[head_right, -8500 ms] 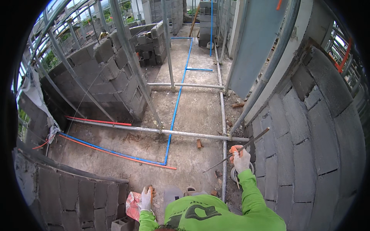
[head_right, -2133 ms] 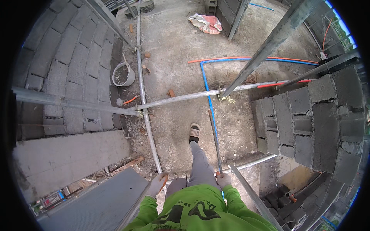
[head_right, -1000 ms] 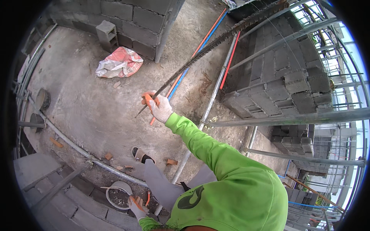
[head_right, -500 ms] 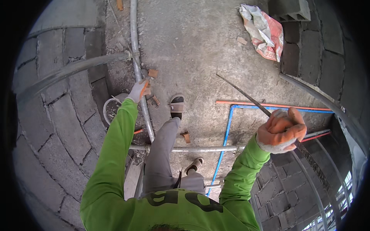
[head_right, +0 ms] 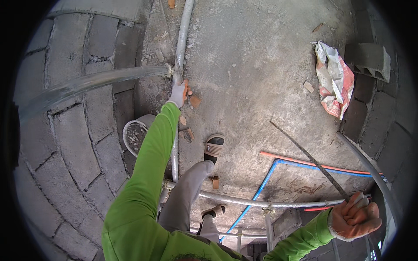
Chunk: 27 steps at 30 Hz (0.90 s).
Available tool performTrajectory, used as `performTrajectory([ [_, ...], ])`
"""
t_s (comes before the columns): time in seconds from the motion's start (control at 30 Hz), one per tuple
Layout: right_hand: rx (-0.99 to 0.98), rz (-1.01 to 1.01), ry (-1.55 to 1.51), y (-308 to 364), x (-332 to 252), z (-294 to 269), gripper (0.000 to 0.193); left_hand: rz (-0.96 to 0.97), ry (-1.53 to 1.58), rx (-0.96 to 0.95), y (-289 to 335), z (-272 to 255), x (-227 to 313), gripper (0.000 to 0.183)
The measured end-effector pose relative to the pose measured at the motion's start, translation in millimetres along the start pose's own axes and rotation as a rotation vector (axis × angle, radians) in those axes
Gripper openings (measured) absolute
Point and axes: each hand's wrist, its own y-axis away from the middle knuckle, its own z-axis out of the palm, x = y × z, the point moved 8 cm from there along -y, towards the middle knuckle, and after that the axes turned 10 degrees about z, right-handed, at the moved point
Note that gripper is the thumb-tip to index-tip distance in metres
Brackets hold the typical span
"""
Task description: The person walks through a partially built structure and adjusts metal scaffolding poles. They lift and reposition vertical poles, then use a hammer to tap a pole into place against a cinder block wall.
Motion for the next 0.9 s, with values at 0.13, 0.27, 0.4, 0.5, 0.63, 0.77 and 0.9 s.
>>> performTrajectory([
  [0.13,-0.3,0.061,-0.219,3,4,4,0.038,-0.059,0.457,-0.328,124,26,73,0.03],
  [0.27,-0.173,0.183,-0.289,-8,28,0,0.034,-0.111,0.771,-0.25,258,-19,113,0.013],
  [0.4,-0.3,0.306,-0.2,-5,33,10,0.048,-0.131,0.387,-0.07,386,-52,116,0.018],
  [0.5,-0.175,0.426,-0.235,13,14,-38,0.049,-0.047,0.177,-0.148,486,-93,113,0.018],
  [0.63,-0.026,0.477,-0.358,48,-34,-167,0.049,0.083,-0.099,-0.257,589,-150,87,0.018],
  [0.77,0.066,0.435,-0.603,48,-99,-292,0.048,0.501,-0.496,-0.373,685,-208,73,0.027],
  [0.9,0.101,0.158,-0.789,21,-198,-378,0.049,0.308,-1.024,-0.539,739,-260,50,0.034],
])
